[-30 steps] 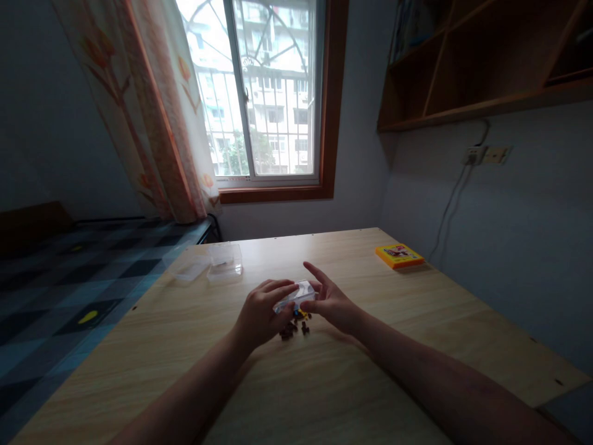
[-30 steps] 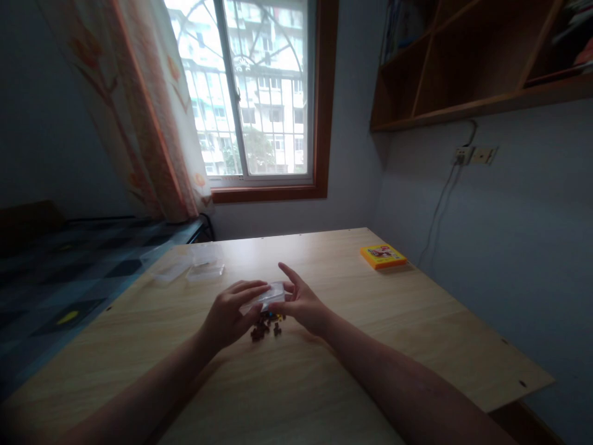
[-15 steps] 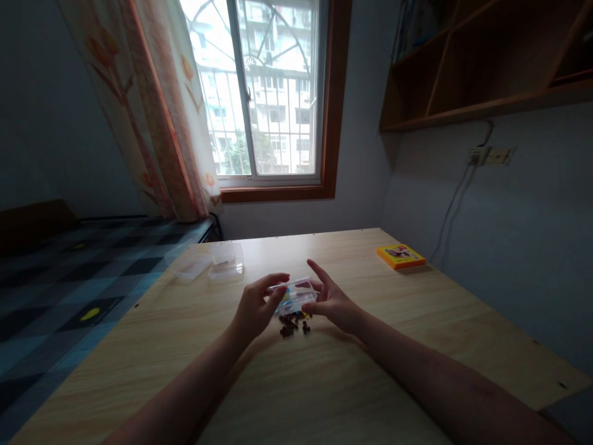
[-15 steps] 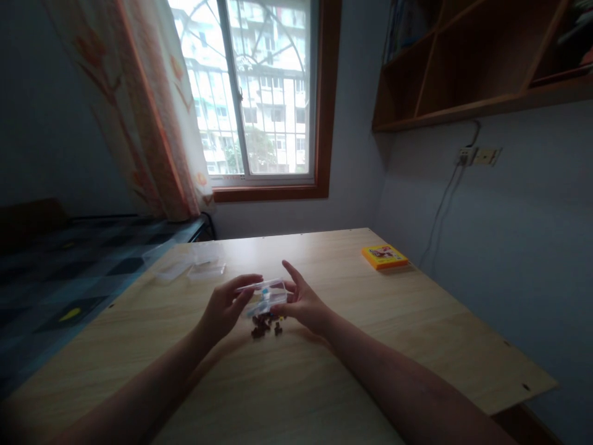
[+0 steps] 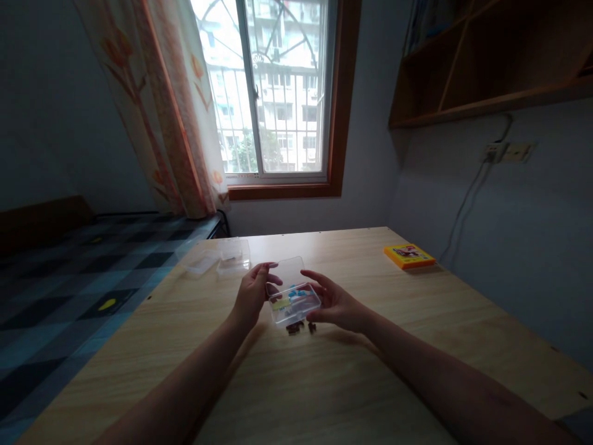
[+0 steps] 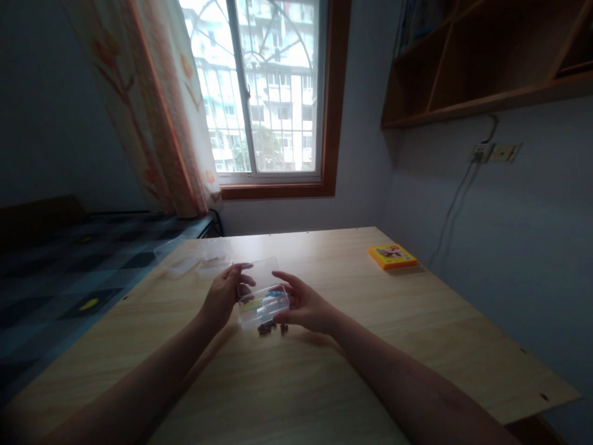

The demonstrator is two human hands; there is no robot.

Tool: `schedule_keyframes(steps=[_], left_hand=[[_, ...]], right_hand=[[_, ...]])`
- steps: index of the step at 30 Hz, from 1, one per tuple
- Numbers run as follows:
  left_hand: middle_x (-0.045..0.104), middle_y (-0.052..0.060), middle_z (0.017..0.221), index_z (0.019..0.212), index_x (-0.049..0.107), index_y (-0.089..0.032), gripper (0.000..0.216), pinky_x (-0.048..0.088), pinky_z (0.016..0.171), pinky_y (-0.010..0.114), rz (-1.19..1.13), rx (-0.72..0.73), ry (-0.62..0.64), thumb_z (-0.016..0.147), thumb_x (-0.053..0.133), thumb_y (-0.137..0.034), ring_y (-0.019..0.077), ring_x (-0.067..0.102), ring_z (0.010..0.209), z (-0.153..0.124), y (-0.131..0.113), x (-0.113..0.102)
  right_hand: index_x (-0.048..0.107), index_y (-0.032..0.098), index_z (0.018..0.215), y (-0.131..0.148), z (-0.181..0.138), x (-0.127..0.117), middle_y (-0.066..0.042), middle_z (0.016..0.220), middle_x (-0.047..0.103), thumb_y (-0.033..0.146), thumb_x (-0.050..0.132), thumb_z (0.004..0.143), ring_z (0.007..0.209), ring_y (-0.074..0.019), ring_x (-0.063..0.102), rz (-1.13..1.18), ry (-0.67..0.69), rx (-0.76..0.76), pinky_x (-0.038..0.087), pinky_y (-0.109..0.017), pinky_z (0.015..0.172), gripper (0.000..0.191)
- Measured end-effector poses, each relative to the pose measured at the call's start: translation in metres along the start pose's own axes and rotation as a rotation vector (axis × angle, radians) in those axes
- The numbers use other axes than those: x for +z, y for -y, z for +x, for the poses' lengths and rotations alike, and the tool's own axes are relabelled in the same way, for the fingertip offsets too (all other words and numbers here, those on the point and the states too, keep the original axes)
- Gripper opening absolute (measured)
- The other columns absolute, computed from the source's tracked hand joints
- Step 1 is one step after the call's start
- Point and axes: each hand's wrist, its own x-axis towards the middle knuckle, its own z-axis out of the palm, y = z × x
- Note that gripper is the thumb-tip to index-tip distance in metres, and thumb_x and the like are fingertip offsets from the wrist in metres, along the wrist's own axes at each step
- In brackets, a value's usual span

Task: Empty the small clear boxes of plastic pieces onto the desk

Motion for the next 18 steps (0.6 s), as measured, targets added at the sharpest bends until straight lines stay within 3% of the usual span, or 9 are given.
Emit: schedule_keyframes(steps=[5,8,11,14,18], left_hand=[[0.067,0.001,0.07,0.105,0.061,-0.013,0.054,0.05,0.047,0.025,-0.002,-0.015,0.029,0.081,0.063,-0.061,0.0132,0.06,0.047,0.002,0.0,-0.002],[0.068,0.005,0.077,0.106,0.063,-0.012,0.06,0.055,0.057,0.028,0.062,0.047,0.078,0.082,0.059,-0.067,0.0177,0.066,0.062,0.001,0.0,-0.004],[0.071,0.011,0.093,0.113,0.064,-0.013,0.066,0.058,0.074,0.038,0.197,0.157,0.155,0.087,0.05,-0.072,0.0254,0.07,0.087,0.002,0.006,-0.007],[0.07,0.017,0.113,0.122,0.064,-0.015,0.068,0.053,0.093,0.047,0.344,0.233,0.216,0.085,0.054,-0.07,0.0326,0.064,0.11,0.002,0.015,-0.012],[0.054,0.019,0.143,0.141,0.052,-0.016,0.068,0.04,0.11,0.053,0.765,0.364,0.39,0.089,0.058,-0.059,0.0353,0.05,0.132,-0.001,0.023,-0.02]], right_hand=[[0.045,0.032,0.141,-0.002,0.0,0.001,-0.007,0.129,0.052,0.017,0.09,0.063,0.111,-0.0198,0.062,-0.046,-0.032,-0.012,0.055,-0.039,0.095,0.092],[0.047,0.033,0.14,-0.003,0.001,-0.003,-0.007,0.13,0.05,0.018,0.09,0.061,0.112,-0.021,0.062,-0.088,-0.105,-0.027,0.057,-0.041,0.094,0.091],[0.046,0.034,0.141,-0.002,0.002,-0.013,-0.007,0.131,0.049,0.02,0.089,0.063,0.114,-0.0216,0.061,-0.175,-0.208,-0.08,0.055,-0.042,0.097,0.09],[0.042,0.034,0.145,0.002,0.001,-0.027,-0.008,0.134,0.049,0.021,0.086,0.067,0.118,-0.0221,0.059,-0.337,-0.311,-0.161,0.05,-0.044,0.103,0.09],[0.038,0.034,0.149,0.013,-0.004,-0.039,-0.01,0.141,0.046,0.018,0.075,0.077,0.12,-0.0232,0.058,-0.736,-0.346,-0.291,0.05,-0.045,0.104,0.083]])
